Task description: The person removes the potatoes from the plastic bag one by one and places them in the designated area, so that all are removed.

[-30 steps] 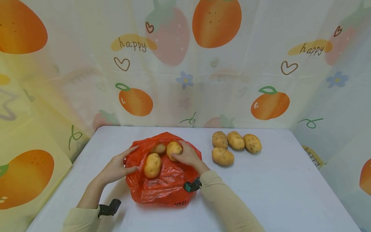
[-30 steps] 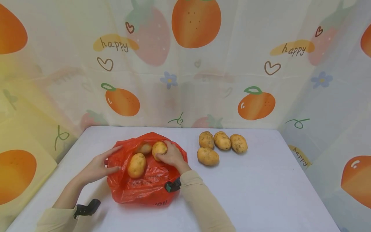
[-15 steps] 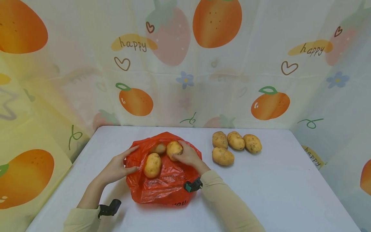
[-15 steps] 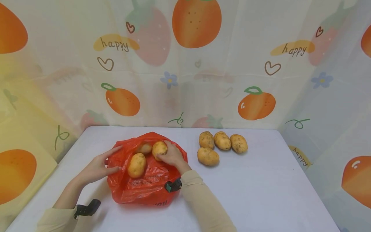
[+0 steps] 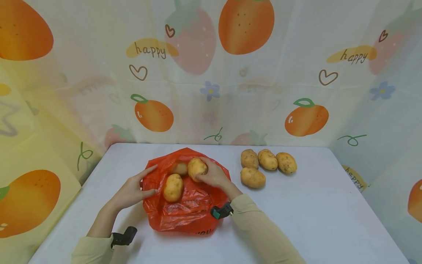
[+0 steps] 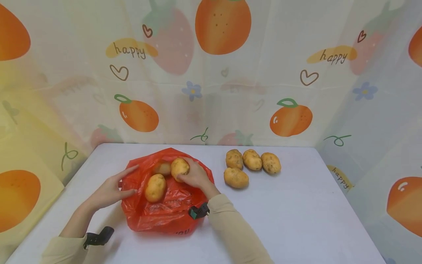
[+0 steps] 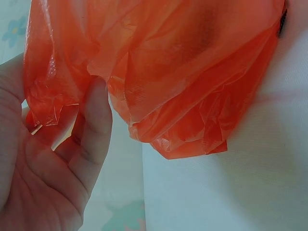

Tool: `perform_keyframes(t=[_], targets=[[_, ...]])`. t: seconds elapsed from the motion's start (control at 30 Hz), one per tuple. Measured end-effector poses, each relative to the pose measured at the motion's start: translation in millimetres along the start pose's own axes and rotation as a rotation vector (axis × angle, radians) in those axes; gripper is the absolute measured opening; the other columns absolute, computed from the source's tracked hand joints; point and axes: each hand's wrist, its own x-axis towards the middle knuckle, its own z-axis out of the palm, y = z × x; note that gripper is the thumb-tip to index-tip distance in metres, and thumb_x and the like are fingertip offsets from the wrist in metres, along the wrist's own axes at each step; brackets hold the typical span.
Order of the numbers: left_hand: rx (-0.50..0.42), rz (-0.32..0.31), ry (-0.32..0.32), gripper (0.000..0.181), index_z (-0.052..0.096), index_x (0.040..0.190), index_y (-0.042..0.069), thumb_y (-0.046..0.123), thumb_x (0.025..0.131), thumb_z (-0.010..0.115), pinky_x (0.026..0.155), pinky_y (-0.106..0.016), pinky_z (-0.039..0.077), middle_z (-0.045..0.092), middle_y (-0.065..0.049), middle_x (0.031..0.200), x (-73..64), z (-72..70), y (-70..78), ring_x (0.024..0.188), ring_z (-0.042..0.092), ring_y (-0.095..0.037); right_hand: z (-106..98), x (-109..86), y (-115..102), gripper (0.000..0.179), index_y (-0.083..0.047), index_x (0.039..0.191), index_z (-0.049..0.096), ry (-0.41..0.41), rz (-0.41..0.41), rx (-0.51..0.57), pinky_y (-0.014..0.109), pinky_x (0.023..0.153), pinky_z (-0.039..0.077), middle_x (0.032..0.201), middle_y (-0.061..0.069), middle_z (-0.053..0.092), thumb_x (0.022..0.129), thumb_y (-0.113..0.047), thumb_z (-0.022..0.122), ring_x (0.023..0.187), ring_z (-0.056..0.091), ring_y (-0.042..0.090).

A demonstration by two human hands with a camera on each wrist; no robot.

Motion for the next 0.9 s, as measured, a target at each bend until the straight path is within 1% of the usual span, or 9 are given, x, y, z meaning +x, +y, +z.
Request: perform_keyframes(t=[0.17, 0.33, 0.4, 0.53, 0.67, 0.77, 0.9], targets=[[-0.001, -0.007, 0.0, 0.075, 0.033, 0.143, 0.024, 0.026, 0.079, 0.073, 0.07, -0.027, 0.054, 0.05, -0.019, 0.127, -1.4, -1.0, 0.3, 0.095, 0.059, -0.024, -4, -1.9, -6, 0.072, -0.013, 0.141, 0.034, -0.001, -0.019, 0.006, 0.04, 0.094, 0.044, 0.132, 0.007, 0.049, 0.08, -0.03, 0.067, 0.107, 0.052, 0.021], [-0.004, -0.006, 0.001, 0.076, 0.032, 0.143, 0.023, 0.024, 0.079, 0.073, 0.07, -0.028, 0.054, 0.049, -0.019, 0.129, -2.3, -1.4, -0.9, 0.097, 0.058, -0.025, -5, -3.2, -8, 0.071, -0.01, 0.14, 0.036, 0.016, -0.04, 0.033, 0.038, 0.095, 0.043, 0.132, 0.007, 0.049, 0.079, -0.026, 0.069, 0.11, 0.052, 0.021], [-0.006, -0.007, 0.002, 0.076, 0.032, 0.144, 0.022, 0.023, 0.079, 0.072, 0.07, -0.028, 0.054, 0.049, -0.019, 0.129, -2.6, -1.3, -1.3, 0.097, 0.058, -0.025, -5, -3.6, -8, 0.069, -0.009, 0.139, 0.038, 0.026, -0.057, 0.06, 0.038, 0.096, 0.043, 0.131, 0.007, 0.05, 0.078, -0.021, 0.069, 0.11, 0.052, 0.021], [-0.008, -0.011, 0.003, 0.076, 0.032, 0.144, 0.022, 0.023, 0.08, 0.072, 0.069, -0.028, 0.054, 0.049, -0.019, 0.129, -2.9, -1.8, -1.4, 0.097, 0.057, -0.025, -5, -3.9, -8, 0.069, -0.011, 0.139, 0.038, 0.033, -0.059, 0.115, 0.037, 0.098, 0.041, 0.132, 0.006, 0.049, 0.077, -0.015, 0.07, 0.113, 0.051, 0.02], [-0.003, -0.006, 0.002, 0.075, 0.032, 0.143, 0.024, 0.025, 0.079, 0.072, 0.07, -0.029, 0.054, 0.048, -0.019, 0.129, -3.0, -2.1, -1.1, 0.097, 0.058, -0.025, -7, -5.8, -9, 0.071, -0.012, 0.139, 0.038, 0.049, -0.062, 0.123, 0.039, 0.098, 0.041, 0.133, 0.009, 0.047, 0.077, -0.017, 0.072, 0.114, 0.049, 0.022], [0.0, 0.0, 0.004, 0.075, 0.033, 0.143, 0.024, 0.026, 0.079, 0.072, 0.071, -0.03, 0.054, 0.049, -0.018, 0.129, -2.7, -1.9, -0.9, 0.098, 0.058, -0.026, -12, -8.4, -12, 0.072, -0.012, 0.138, 0.039, 0.063, -0.077, 0.13, 0.041, 0.095, 0.043, 0.131, 0.01, 0.048, 0.076, -0.019, 0.073, 0.111, 0.05, 0.024], [0.003, -0.007, 0.009, 0.075, 0.033, 0.143, 0.024, 0.025, 0.079, 0.073, 0.071, -0.029, 0.054, 0.05, -0.018, 0.128, -2.4, -1.8, -1.5, 0.097, 0.058, -0.026, -18, -12.6, -15, 0.072, -0.014, 0.138, 0.039, 0.061, -0.096, 0.163, 0.04, 0.094, 0.044, 0.13, 0.008, 0.048, 0.075, -0.019, 0.075, 0.11, 0.05, 0.022]])
